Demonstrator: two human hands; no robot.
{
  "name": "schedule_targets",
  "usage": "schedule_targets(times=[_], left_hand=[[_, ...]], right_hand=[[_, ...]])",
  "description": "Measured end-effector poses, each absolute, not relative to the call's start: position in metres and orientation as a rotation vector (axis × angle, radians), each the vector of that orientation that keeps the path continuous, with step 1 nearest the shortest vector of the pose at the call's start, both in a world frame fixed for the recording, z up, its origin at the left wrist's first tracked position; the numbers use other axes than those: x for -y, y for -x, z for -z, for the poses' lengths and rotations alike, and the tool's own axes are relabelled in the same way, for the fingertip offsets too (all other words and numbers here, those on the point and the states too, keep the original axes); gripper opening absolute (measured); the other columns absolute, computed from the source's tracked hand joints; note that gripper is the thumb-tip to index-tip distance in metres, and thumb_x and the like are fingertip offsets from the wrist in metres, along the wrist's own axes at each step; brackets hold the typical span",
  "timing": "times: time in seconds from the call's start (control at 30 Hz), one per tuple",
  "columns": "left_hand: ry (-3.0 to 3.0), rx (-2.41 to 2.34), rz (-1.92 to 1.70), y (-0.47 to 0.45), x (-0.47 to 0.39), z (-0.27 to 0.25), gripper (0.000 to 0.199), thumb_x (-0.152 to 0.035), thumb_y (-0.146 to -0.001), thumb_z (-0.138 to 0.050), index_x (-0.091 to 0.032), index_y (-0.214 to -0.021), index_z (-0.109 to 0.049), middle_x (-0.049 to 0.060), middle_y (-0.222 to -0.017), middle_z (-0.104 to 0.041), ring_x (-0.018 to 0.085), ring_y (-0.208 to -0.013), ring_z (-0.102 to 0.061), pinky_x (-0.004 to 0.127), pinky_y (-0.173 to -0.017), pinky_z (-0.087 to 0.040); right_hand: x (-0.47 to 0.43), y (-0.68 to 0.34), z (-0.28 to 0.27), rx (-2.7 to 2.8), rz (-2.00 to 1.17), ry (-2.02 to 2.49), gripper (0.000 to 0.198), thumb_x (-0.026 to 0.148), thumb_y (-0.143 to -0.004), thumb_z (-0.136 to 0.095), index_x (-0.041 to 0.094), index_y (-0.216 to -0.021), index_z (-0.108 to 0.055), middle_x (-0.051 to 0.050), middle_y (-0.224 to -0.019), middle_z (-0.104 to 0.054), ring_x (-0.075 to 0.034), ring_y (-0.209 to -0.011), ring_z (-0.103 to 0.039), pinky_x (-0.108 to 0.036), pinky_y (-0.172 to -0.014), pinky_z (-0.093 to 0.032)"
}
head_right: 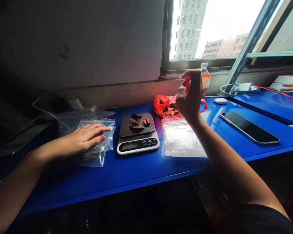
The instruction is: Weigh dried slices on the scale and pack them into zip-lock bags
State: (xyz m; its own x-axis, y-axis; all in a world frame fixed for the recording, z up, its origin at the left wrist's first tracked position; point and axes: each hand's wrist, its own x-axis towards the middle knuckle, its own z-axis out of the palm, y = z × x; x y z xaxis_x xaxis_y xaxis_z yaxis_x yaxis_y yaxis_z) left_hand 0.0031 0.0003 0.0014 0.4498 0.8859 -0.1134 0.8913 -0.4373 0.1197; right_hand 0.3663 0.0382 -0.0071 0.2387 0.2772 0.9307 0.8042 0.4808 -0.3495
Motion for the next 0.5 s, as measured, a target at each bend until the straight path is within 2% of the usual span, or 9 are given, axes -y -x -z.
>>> schedule_targets(times=[0.23, 0.37, 0.5], left_hand=[[-2.498, -1.6, 0.087, -0.003, 0.0, -0.001, 0.06, -0.059, -0.092, -0.03, -0.029, -0.142, -0.044, 0.003, -0.15, -0.043, 0.029, -0.14, -0.033, 0.049, -0.115, -0.026], [-2.511, -1.596, 0.07, -0.003, -0.001, 0.0, 0.06, -0.059, -0.091, -0.031, -0.029, -0.141, -0.045, 0.002, -0.149, -0.043, 0.029, -0.14, -0.033, 0.048, -0.116, -0.025], [-2.512, -1.591, 0.065, -0.002, 0.0, 0.0, 0.059, -0.058, -0.092, -0.031, -0.03, -0.142, -0.045, 0.003, -0.15, -0.043, 0.03, -0.14, -0.033, 0.05, -0.116, -0.025]], right_hand=[[-0.032, -0.367, 0.002, 1.251, 0.548, 1.094, 0.044, 0.003, -0.08, -0.034, 0.024, -0.113, -0.053, -0.01, -0.111, -0.052, -0.025, -0.109, -0.052, -0.044, -0.084, -0.047], [-0.029, -0.367, 0.001, 1.307, 0.486, 1.161, 0.047, 0.007, -0.085, -0.032, 0.028, -0.121, -0.052, -0.009, -0.108, -0.056, -0.026, -0.111, -0.051, -0.048, -0.088, -0.045], [-0.032, -0.378, 0.003, 1.401, 0.369, 1.158, 0.042, 0.008, -0.087, -0.033, 0.028, -0.116, -0.056, -0.011, -0.099, -0.058, -0.027, -0.106, -0.051, -0.05, -0.091, -0.041]])
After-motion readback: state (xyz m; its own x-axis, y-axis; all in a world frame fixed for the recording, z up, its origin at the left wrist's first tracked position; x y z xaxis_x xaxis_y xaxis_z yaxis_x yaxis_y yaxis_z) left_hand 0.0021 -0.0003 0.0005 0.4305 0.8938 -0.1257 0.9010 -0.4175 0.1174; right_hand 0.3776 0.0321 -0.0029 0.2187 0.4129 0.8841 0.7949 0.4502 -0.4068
